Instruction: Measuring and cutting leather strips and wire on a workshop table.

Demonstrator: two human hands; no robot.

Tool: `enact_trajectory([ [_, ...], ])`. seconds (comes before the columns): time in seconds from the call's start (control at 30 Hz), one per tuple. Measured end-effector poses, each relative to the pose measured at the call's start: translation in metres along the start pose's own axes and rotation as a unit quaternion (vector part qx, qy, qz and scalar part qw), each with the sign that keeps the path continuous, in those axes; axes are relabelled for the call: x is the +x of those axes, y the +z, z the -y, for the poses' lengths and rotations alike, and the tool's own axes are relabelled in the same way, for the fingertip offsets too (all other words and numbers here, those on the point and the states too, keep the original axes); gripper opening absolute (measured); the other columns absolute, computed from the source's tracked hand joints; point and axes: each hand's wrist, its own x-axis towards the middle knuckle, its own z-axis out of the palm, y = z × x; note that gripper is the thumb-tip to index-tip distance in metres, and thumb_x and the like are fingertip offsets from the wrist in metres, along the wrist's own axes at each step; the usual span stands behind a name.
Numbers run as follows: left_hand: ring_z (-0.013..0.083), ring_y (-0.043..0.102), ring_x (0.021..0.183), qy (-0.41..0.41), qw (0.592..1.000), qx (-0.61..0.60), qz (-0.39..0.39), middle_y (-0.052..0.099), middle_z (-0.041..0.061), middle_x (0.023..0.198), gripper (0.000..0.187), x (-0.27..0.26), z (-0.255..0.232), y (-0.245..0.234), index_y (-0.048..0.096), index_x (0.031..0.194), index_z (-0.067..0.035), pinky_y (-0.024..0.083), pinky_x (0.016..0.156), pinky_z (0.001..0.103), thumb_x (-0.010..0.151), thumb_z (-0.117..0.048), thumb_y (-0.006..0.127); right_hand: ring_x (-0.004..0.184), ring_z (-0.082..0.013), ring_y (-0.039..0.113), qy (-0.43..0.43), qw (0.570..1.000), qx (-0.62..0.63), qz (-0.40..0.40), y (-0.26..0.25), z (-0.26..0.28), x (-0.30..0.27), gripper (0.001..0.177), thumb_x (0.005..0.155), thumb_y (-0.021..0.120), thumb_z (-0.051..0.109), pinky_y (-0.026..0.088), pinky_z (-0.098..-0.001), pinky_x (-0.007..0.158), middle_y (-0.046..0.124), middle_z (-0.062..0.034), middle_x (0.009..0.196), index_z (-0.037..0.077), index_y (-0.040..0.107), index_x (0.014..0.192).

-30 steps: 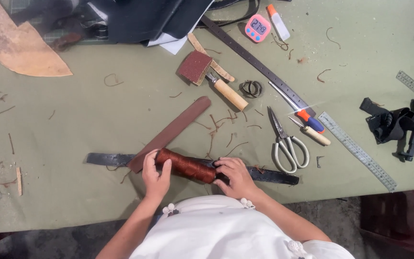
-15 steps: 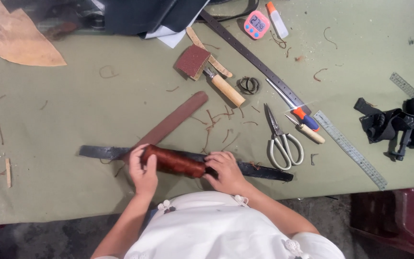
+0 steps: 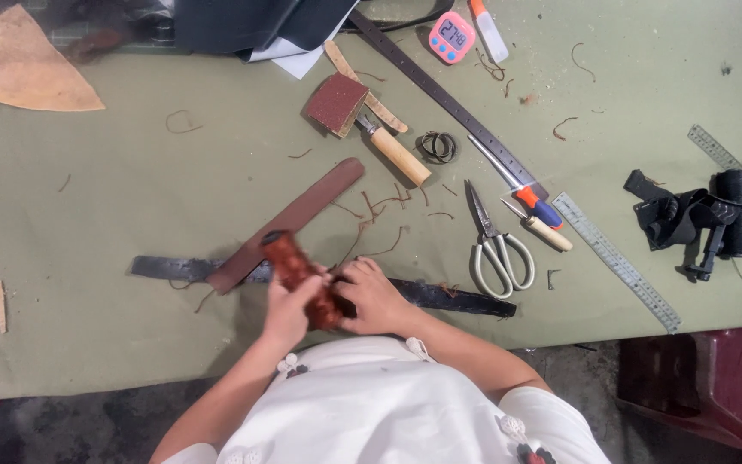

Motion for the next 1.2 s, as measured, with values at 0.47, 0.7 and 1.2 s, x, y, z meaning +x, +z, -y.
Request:
enact_trajectory([
  [0.47,0.0326,0.076,0.082,0.124,0.976,-0.039,0.175,0.072,0.026,0.091,0.052,0.015,0.013,0.016,0.055,0.123,0.0,0.058,0.083,0.043,0.078,0.003,0.081,0.147,-0.0333,0.035,0.081,0.878,0.459,-0.104,-0.036,0.026,0.027,0.107,0.074,0.062,0.086,0.026,-0.053,0.121,0.034,-0.0165,0.157,0.01,0.046,0.148],
  [0.7,0.0336,0.075,0.082,0.108,0.947,-0.115,0.278,0.072,0.028,0.093,0.057,-0.002,-0.033,0.045,0.059,0.126,0.005,0.06,0.074,0.042,0.074,0.0,0.083,0.092,-0.0209,0.074,0.148,0.643,0.743,0.112,0.038,0.008,-0.013,0.089,0.076,0.081,0.067,0.064,-0.0409,0.078,0.073,-0.013,0.103,-0.002,0.064,0.13],
  [1.2,0.0294,0.074,0.086,0.192,0.978,-0.044,0.072,0.071,0.017,0.09,0.035,0.027,-0.078,0.0,0.058,0.117,-0.004,0.057,0.087,0.04,0.087,-0.002,0.073,0.045,-0.0135,0.037,0.185,0.813,0.54,-0.118,-0.039,-0.015,-0.034,0.04,0.101,0.06,0.023,0.029,-0.0272,0.045,0.051,-0.0064,0.052,0.002,0.07,0.069],
])
